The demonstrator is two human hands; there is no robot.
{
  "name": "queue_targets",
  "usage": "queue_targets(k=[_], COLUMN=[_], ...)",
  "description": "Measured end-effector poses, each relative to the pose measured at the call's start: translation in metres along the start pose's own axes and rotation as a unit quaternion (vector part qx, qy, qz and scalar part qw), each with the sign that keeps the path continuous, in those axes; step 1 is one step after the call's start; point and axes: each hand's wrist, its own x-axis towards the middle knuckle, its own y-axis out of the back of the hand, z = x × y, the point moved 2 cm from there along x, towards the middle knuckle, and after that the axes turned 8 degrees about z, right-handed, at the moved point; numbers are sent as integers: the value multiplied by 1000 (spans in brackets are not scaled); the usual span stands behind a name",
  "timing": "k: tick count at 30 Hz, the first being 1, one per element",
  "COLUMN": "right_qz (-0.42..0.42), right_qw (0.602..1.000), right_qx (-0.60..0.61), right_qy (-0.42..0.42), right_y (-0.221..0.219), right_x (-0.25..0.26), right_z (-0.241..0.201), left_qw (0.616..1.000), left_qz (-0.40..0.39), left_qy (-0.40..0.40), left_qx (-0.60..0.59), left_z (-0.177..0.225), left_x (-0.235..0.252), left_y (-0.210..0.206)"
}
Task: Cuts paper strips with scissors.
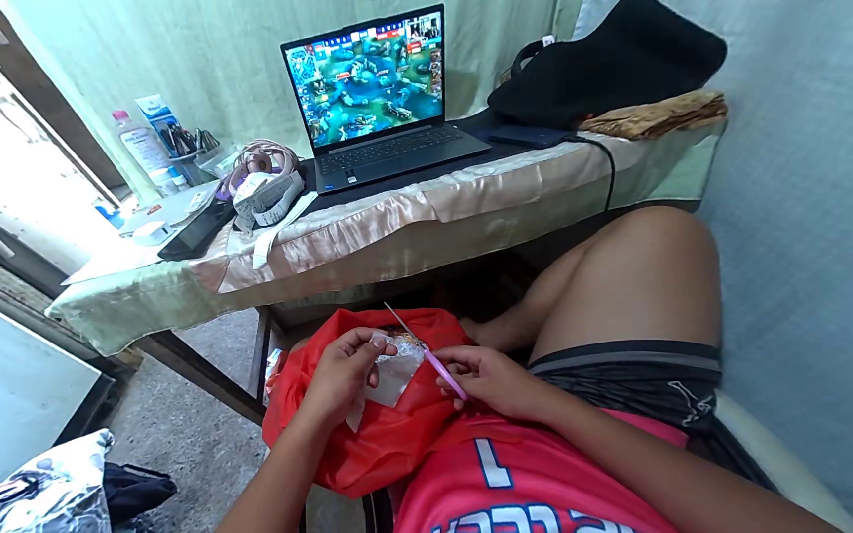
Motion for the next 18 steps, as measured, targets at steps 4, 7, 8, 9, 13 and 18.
queue_targets(k=[4,7,8,9,13,18], right_qz=[-3,-3,-3,-2,1,1], right_qw=[1000,1000,1000,1000,1000,1000], right_qx=[-4,-3,-3,-1,-1,2], right_qy=[-6,-6,-6,-6,-7,-8], right_y=[0,0,1,1,0,0], right_x=[0,1,1,1,1,0], right_z=[-1,-2,-2,-2,-2,-1], left_qw=[1000,1000,1000,1000,1000,1000], left_qz=[-15,-6,-1,3,15,15], left_qy=[-1,7,10,12,7,5], left_qx=[-17,-5,1,4,17,18], left_z=[0,-1,-1,-1,-1,1], left_x=[0,0,0,1,2,0], left_y=[-1,0,0,0,1,-1])
